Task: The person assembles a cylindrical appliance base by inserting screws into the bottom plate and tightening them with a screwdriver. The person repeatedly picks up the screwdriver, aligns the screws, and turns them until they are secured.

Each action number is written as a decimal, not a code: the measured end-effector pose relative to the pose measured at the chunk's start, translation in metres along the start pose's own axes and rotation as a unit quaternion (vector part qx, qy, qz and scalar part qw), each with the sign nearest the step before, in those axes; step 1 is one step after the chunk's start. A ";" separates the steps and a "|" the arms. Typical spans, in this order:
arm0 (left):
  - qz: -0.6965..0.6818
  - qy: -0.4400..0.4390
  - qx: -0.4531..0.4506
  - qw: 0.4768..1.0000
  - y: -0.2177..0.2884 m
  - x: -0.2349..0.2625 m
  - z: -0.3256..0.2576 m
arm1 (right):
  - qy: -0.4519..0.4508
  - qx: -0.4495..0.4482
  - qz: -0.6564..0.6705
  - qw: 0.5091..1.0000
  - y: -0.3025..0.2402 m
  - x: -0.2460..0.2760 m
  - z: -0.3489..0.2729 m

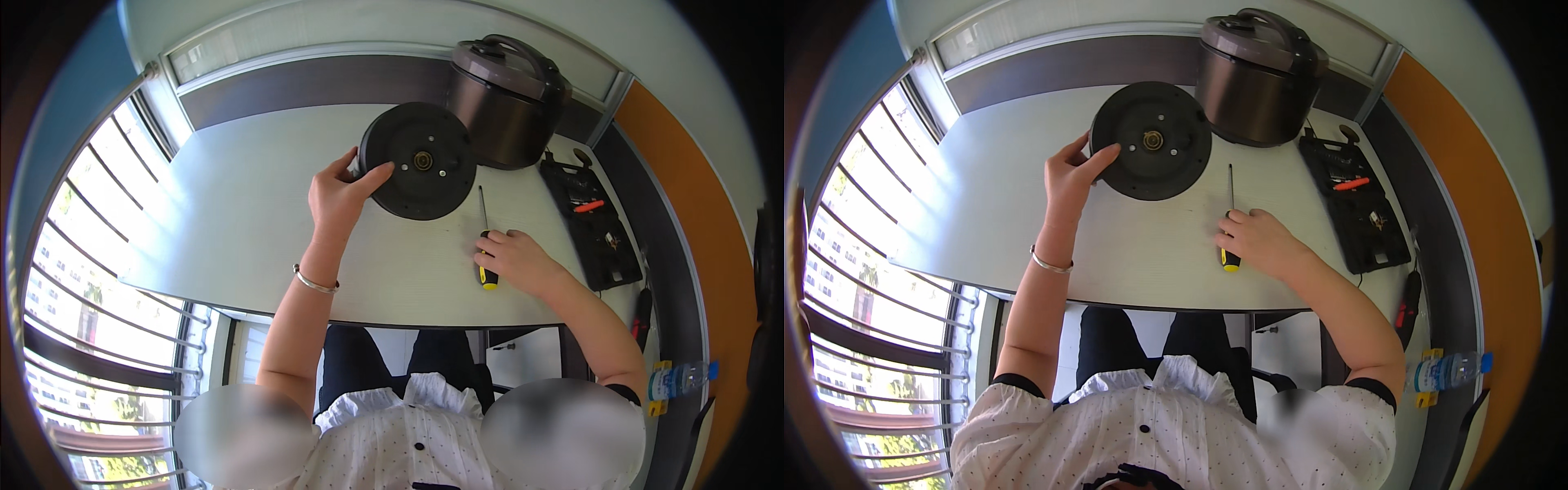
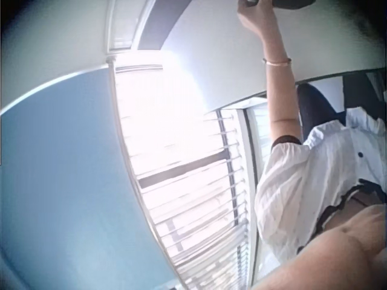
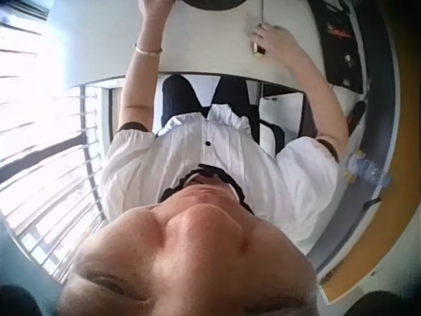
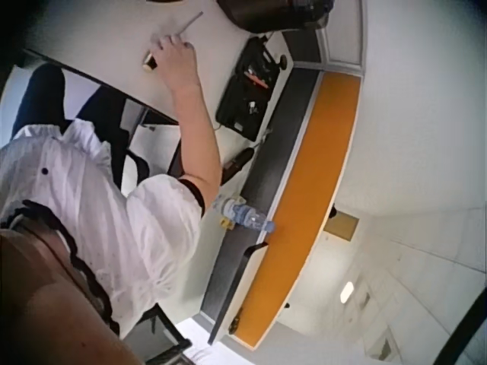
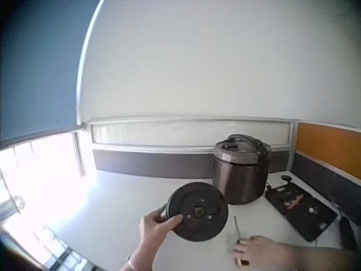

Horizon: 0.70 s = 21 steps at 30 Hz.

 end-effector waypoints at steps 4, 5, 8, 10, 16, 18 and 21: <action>0.013 0.007 -0.003 1.000 0.002 0.002 -0.003 | 0.063 -0.025 0.032 0.997 0.008 -0.003 -0.005; 0.015 0.010 -0.005 1.000 0.001 0.003 -0.003 | 0.099 -0.034 0.049 0.993 0.011 -0.001 -0.008; 0.006 0.007 -0.003 1.000 0.001 0.005 0.001 | 0.365 -0.091 0.138 0.916 0.023 0.031 -0.027; 0.011 -0.001 -0.003 1.000 0.006 0.005 0.003 | 0.486 -0.184 0.237 0.821 0.039 0.051 -0.042; 0.026 -0.007 -0.009 1.000 0.002 0.007 0.008 | 0.779 -0.199 0.428 0.413 0.052 0.126 -0.054; 0.022 -0.013 -0.012 1.000 0.004 0.004 0.008 | 0.785 -0.125 0.484 0.366 0.052 0.139 -0.053; 0.016 -0.012 -0.011 1.000 0.002 0.003 0.011 | 0.765 -0.051 0.548 0.336 0.041 0.149 -0.030</action>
Point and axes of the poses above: each hand's wrist, its own z-axis towards the middle knuckle, its own x-axis out of the back of the hand, y = z × x, the point moved 3 cm from there along z, towards the middle knuckle, and after that the axes turned 7 degrees about z, right-handed, at the moved point
